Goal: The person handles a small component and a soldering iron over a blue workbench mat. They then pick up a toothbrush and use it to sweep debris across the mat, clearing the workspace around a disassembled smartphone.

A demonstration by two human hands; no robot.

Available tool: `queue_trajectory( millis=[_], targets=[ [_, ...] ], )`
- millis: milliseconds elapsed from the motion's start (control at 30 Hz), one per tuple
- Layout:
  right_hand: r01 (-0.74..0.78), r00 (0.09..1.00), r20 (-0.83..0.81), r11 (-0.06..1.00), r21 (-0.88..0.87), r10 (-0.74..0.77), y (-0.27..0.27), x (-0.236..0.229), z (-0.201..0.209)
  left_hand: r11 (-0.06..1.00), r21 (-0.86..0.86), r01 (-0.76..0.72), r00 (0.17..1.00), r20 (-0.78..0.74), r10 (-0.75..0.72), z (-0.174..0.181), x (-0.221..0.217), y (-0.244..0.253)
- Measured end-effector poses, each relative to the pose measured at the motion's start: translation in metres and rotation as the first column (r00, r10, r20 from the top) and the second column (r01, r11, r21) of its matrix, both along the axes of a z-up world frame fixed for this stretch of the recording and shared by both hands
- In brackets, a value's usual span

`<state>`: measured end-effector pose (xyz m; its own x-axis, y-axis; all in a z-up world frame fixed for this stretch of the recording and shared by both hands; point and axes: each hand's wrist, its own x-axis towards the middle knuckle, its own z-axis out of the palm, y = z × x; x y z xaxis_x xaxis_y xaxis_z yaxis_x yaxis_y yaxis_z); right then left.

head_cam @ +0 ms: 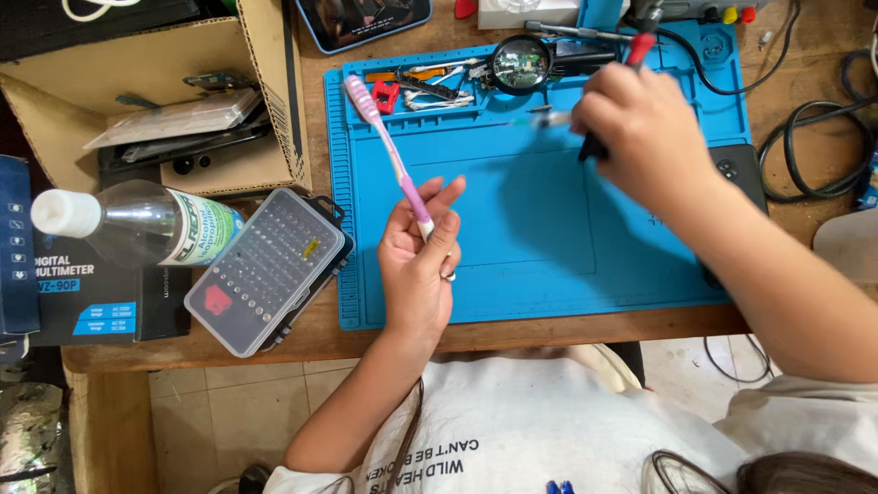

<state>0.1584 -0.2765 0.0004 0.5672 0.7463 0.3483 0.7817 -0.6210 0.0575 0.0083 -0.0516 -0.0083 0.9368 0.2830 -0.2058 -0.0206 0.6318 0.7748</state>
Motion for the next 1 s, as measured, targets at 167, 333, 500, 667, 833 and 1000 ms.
queue_trajectory(
  millis=[167,333,500,667,833,1000],
  targets=[
    [0.044,0.994,0.099,0.998,-0.053,-0.039,-0.025,0.034,-0.031,1.000,0.001,0.002,1.000,0.001,-0.002,-0.004,0.001,0.002],
    [0.023,0.986,0.165,0.999,-0.047,-0.015,-0.023,0.041,-0.030,1.000,-0.004,0.000,1.000,-0.021,0.000,-0.006,0.001,0.005],
    [-0.022,0.993,0.115,1.000,-0.018,0.024,-0.027,0.036,-0.025,1.000,0.005,-0.011,0.999,-0.037,0.012,-0.007,0.001,0.007],
    [-0.017,0.937,0.350,0.998,0.054,-0.003,-0.021,0.023,-0.012,1.000,0.000,-0.005,0.999,-0.052,0.005,-0.007,0.000,0.007],
    [-0.017,0.956,0.294,0.999,0.046,0.003,-0.011,0.018,-0.015,1.000,0.006,-0.015,0.999,-0.041,0.015,-0.011,0.000,0.007],
    [-0.038,0.981,0.194,0.999,0.036,0.030,-0.009,0.020,-0.023,1.000,0.005,-0.016,0.998,-0.057,0.016,-0.009,-0.001,0.009]
  ],
)
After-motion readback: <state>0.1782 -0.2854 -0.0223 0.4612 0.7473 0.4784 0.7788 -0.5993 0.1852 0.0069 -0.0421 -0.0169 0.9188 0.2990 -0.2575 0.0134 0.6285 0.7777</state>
